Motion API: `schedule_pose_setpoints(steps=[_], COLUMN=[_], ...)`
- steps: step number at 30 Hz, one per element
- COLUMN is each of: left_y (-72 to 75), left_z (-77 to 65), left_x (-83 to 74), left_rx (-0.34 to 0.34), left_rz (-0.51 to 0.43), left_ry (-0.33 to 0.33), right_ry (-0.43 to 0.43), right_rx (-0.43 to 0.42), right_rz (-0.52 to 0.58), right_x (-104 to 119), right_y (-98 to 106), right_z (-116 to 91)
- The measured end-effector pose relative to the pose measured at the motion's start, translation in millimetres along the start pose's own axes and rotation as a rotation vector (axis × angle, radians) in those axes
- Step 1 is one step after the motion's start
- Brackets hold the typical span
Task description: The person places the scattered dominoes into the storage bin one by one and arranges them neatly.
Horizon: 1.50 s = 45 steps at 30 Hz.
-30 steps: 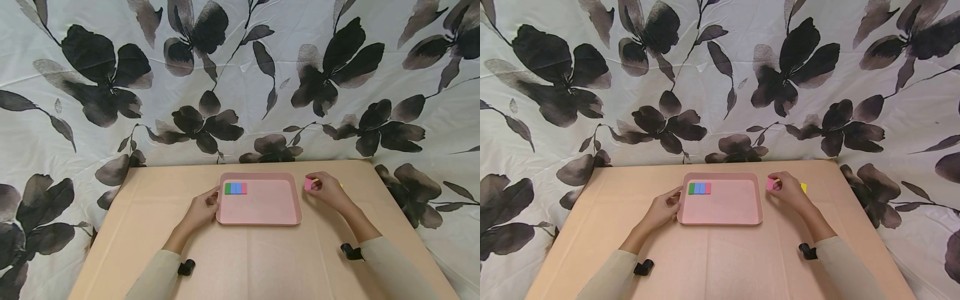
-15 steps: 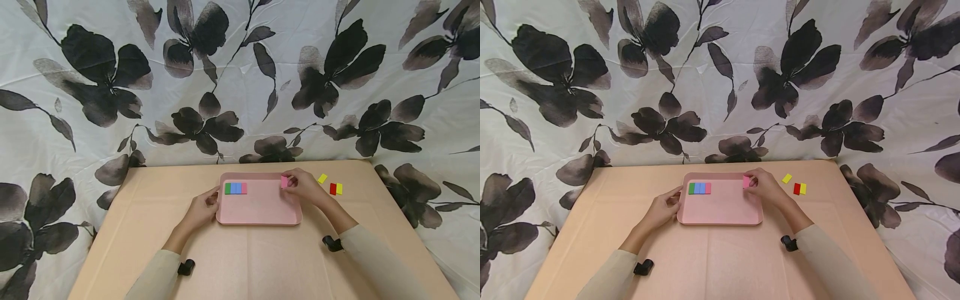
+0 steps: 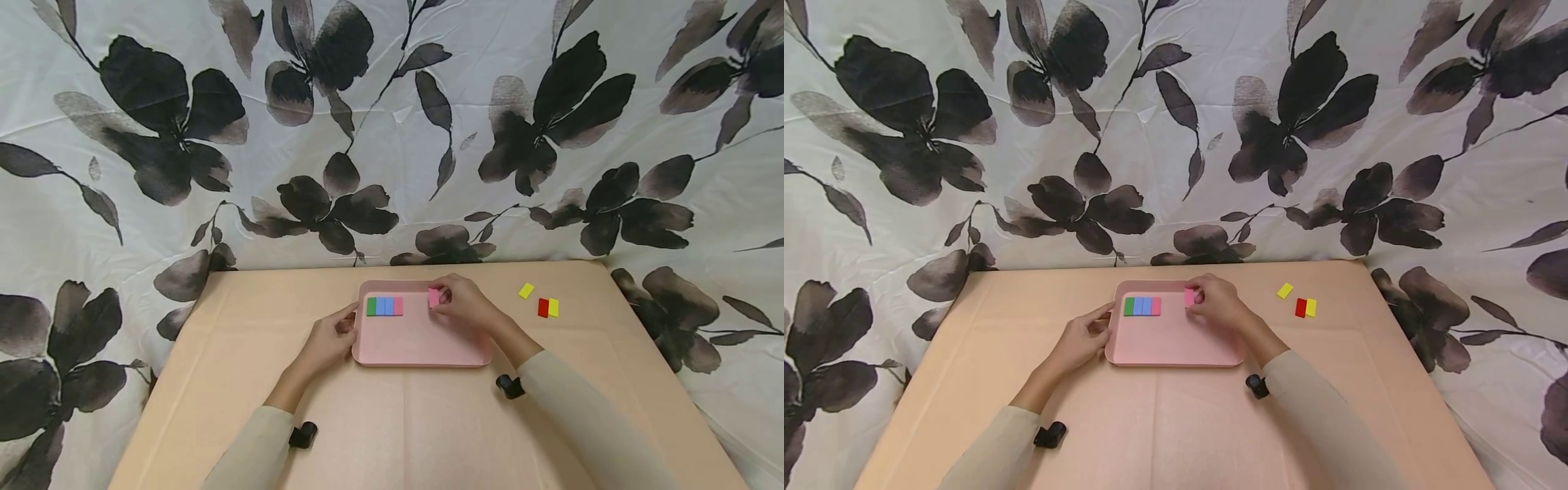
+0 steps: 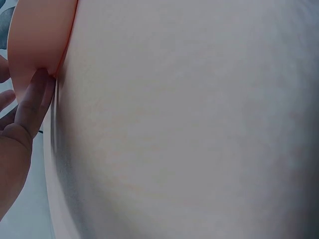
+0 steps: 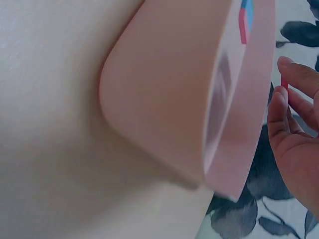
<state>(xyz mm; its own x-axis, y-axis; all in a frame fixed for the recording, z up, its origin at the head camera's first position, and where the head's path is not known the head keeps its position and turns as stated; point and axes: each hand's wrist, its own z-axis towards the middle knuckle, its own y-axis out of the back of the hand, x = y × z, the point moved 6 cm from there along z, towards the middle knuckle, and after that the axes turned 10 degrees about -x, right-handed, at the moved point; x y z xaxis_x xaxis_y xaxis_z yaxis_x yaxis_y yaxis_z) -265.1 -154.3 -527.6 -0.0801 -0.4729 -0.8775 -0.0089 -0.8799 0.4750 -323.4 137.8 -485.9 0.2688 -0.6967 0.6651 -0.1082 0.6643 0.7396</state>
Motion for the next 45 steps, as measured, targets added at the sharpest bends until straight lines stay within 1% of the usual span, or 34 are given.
schedule_pose_setpoints(steps=[4,7,10,13,16,21,25,28,34,45], left_y=[1.2,1.4,1.3,1.2,0.3,0.0,0.8,0.4,0.0,-0.9], left_z=[-0.5,-0.7,-0.9,-1.1,-0.5,0.0,-0.1,0.2,1.1,1.6], left_x=[1.3,1.7,0.9,0.6,1.2,1.2,1.4,1.9,2.2,1.8], left_rx=[-0.002,-0.002,0.000,0.001,0.005,0.006,0.005,0.009,0.006,0.006], left_rz=[0.002,0.000,0.000,0.001,-0.003,-0.010,-0.015,-0.014,-0.009,-0.018], left_ry=[0.003,0.006,0.005,0.005,0.001,-0.002,0.003,-0.001,-0.008,-0.021], right_ry=[-0.017,-0.053,-0.069,-0.047,-0.030,-0.026,-0.052,-0.061,-0.022,-0.032], right_rx=[0.040,0.069,0.072,0.076,0.076,0.090,0.113,0.109,0.090,0.104], right_rz=[-0.007,0.032,0.045,0.063,0.043,0.011,-0.016,-0.027,-0.041,-0.035], right_x=[3.1,3.1,1.4,0.2,1.0,7.6,9.8,9.9,11.1,13.1], right_y=[-17.1,-28.6,-37.7,-46.7,-52.8,-58.0,-62.1,-63.6,-65.4,-63.9], right_z=[7.2,11.2,14.7,17.2,19.0,21.4,22.5,23.3,24.4,24.0])
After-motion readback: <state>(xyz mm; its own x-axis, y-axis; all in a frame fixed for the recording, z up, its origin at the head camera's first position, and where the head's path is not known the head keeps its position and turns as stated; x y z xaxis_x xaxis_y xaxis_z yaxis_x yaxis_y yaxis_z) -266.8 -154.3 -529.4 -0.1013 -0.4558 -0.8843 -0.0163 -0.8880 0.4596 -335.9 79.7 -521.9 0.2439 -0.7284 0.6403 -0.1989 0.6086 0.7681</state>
